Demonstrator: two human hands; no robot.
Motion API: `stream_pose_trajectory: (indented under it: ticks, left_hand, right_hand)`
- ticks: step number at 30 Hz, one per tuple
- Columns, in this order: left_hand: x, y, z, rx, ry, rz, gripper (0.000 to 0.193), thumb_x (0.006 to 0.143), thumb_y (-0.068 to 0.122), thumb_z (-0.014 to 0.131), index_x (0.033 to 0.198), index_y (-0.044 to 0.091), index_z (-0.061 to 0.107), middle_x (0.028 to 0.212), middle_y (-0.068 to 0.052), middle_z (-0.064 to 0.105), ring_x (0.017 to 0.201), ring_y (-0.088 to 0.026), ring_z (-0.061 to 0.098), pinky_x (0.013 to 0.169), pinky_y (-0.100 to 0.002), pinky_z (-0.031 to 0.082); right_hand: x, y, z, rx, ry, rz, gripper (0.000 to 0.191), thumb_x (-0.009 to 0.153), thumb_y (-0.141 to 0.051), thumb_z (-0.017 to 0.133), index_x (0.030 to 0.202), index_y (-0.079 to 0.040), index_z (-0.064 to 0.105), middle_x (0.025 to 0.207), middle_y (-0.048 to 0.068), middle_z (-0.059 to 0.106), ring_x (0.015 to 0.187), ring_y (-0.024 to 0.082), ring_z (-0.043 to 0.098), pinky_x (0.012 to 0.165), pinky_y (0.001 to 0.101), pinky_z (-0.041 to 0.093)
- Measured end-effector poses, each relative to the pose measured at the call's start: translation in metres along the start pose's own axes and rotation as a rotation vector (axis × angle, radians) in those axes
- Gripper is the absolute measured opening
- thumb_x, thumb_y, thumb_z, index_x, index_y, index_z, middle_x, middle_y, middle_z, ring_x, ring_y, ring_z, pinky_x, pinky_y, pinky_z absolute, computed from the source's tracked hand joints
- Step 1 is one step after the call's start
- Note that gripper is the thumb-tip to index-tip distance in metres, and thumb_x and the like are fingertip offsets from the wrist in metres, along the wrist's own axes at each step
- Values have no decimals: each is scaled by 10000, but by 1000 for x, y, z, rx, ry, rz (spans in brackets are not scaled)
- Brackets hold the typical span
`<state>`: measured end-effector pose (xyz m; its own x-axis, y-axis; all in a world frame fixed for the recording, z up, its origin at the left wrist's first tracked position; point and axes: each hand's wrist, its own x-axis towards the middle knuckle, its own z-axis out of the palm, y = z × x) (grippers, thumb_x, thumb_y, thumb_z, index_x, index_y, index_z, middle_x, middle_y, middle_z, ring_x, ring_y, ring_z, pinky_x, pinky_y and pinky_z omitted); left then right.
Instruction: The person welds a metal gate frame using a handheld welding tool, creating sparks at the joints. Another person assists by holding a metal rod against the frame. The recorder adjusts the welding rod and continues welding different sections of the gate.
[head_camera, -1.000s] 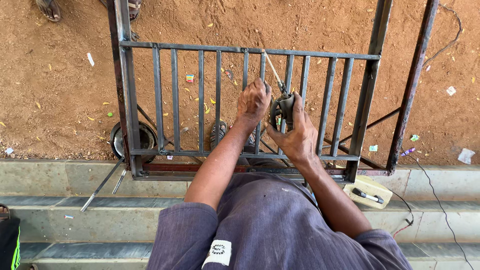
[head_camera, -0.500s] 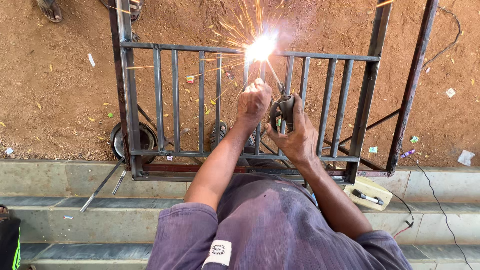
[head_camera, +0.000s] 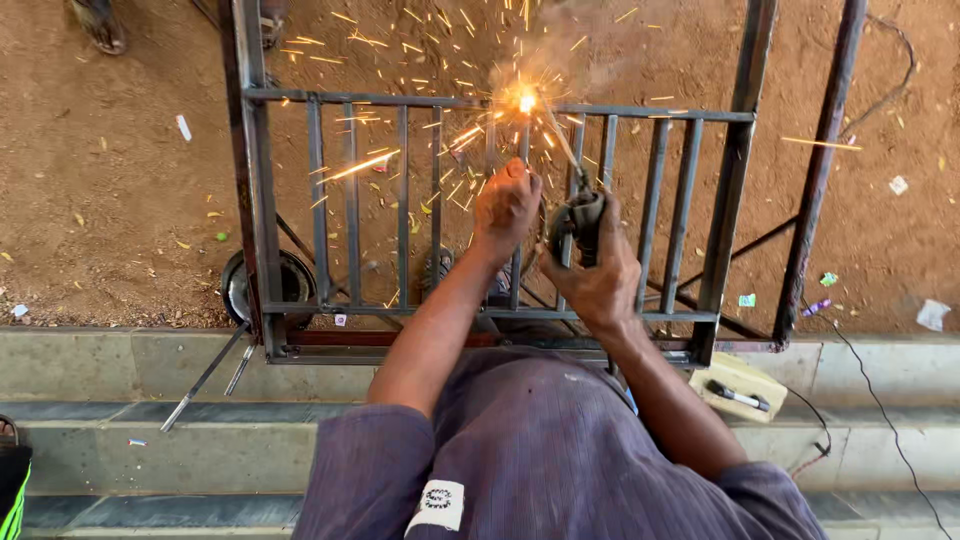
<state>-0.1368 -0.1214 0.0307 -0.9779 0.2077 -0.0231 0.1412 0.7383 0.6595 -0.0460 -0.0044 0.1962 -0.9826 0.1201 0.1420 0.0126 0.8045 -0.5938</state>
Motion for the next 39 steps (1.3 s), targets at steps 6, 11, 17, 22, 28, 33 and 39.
stream_pose_trajectory:
  ticks: [6,11,17,22,28,33,39]
  left_hand:
    - [6,-6,8,53,46,70,194,1049,190,605,994,4,594,754,-136,676,577,-179,661,479,-311,567]
    - [6,1,17,-25,-75,-37,212,989,130,645,1069,-57,586,742,-156,693,562,-203,673,481,-327,572]
    - [-6,-9,29,3,-91,-15,263,971,117,691,1114,-70,574,809,-177,708,600,-187,688,472,-298,585]
    - [-5,-14,27,39,-60,18,367,945,163,745,1148,-79,559,801,-157,709,611,-197,679,496,-298,575]
    - [-6,-15,26,33,-41,62,384,961,151,736,1194,-85,541,804,-143,708,609,-192,672,493,-295,569]
    - [-7,-15,24,36,-3,86,392,932,161,757,1167,-89,568,798,-150,703,608,-185,668,508,-288,570]
    - [-7,-14,22,37,-28,77,352,923,162,773,1114,-68,588,776,-134,700,609,-181,669,515,-288,571]
  right_hand:
    - [-5,5,-9,34,-21,9,1050,810,-234,931,1592,61,295,1128,234,715,986,316,746,814,381,637]
    - [-17,16,-25,101,-66,200,1048,768,-242,923,1569,51,313,1072,203,737,858,290,748,739,397,636]
    - [-35,39,2,67,-62,142,1100,788,-277,917,1588,82,253,1137,242,704,937,314,742,750,392,656]
    - [-30,47,27,68,-37,98,1109,797,-291,917,1602,58,239,1126,239,710,961,316,751,785,392,661]
    - [-24,37,29,103,-8,40,1088,790,-235,913,1619,16,253,1136,222,722,978,301,756,830,387,652]
    - [-22,28,25,124,-36,54,1080,775,-217,921,1603,2,263,1110,191,733,955,277,760,815,374,638]
    - [-19,24,22,123,-20,33,1072,777,-206,924,1606,-18,270,1124,196,724,969,286,762,826,377,640]
